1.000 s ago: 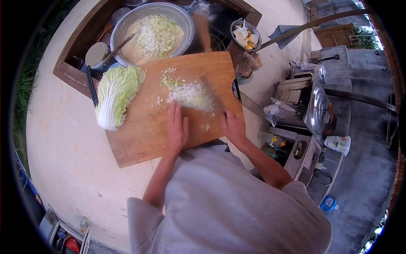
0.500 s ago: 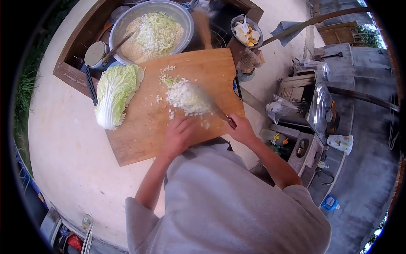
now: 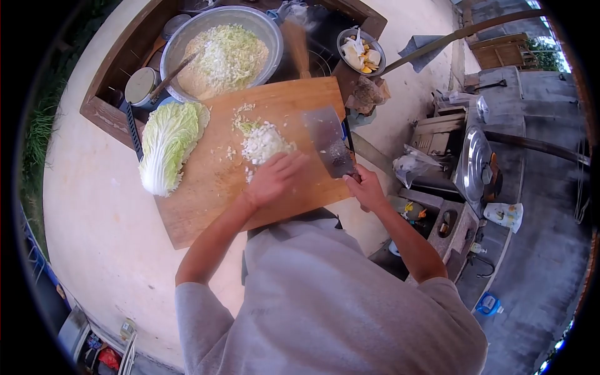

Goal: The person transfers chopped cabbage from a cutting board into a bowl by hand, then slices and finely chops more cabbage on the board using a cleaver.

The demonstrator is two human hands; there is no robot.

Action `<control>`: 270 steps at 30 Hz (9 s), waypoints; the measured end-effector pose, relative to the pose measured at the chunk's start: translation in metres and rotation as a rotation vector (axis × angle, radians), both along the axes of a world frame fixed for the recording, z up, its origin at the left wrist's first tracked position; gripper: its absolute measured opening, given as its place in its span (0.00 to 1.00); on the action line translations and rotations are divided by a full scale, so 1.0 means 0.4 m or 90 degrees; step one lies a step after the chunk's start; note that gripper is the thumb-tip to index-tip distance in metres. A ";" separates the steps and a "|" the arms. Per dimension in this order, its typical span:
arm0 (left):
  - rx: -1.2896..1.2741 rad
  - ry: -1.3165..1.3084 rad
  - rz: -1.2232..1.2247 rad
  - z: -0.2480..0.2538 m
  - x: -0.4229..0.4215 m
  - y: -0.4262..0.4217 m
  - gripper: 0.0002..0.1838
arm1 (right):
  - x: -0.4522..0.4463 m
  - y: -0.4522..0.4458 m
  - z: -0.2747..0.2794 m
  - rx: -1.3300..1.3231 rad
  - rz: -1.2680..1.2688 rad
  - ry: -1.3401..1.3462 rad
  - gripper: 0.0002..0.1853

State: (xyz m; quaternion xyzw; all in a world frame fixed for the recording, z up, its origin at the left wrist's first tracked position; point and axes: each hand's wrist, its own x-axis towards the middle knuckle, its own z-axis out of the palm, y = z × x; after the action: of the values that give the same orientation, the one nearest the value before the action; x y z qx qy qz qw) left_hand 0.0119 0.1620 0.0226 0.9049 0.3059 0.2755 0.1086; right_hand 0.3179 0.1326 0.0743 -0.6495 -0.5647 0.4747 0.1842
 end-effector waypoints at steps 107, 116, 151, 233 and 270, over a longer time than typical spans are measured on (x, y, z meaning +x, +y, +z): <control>-0.095 -0.182 0.462 0.005 -0.386 0.328 0.08 | -0.035 0.030 0.039 0.291 0.695 -0.060 0.32; -0.119 -0.211 0.413 0.002 -0.313 0.315 0.08 | 0.047 -0.100 0.026 0.264 0.684 -0.149 0.31; -0.160 -0.267 0.609 0.100 -0.284 0.101 0.15 | -0.409 0.770 -0.086 0.533 0.502 -0.184 0.30; 0.034 0.318 0.520 0.047 -0.057 -0.073 0.23 | -0.112 0.040 -0.069 0.157 -0.135 0.244 0.18; -0.256 0.242 0.322 0.079 -0.149 -0.022 0.24 | -0.280 -0.163 -0.005 -0.029 -0.107 0.233 0.09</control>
State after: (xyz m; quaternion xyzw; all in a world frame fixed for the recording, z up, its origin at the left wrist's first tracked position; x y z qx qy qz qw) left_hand -0.0475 0.1531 0.0543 0.7962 0.5824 0.0555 0.1539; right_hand 0.2057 0.0676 0.0723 -0.6014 -0.4542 0.5807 0.3080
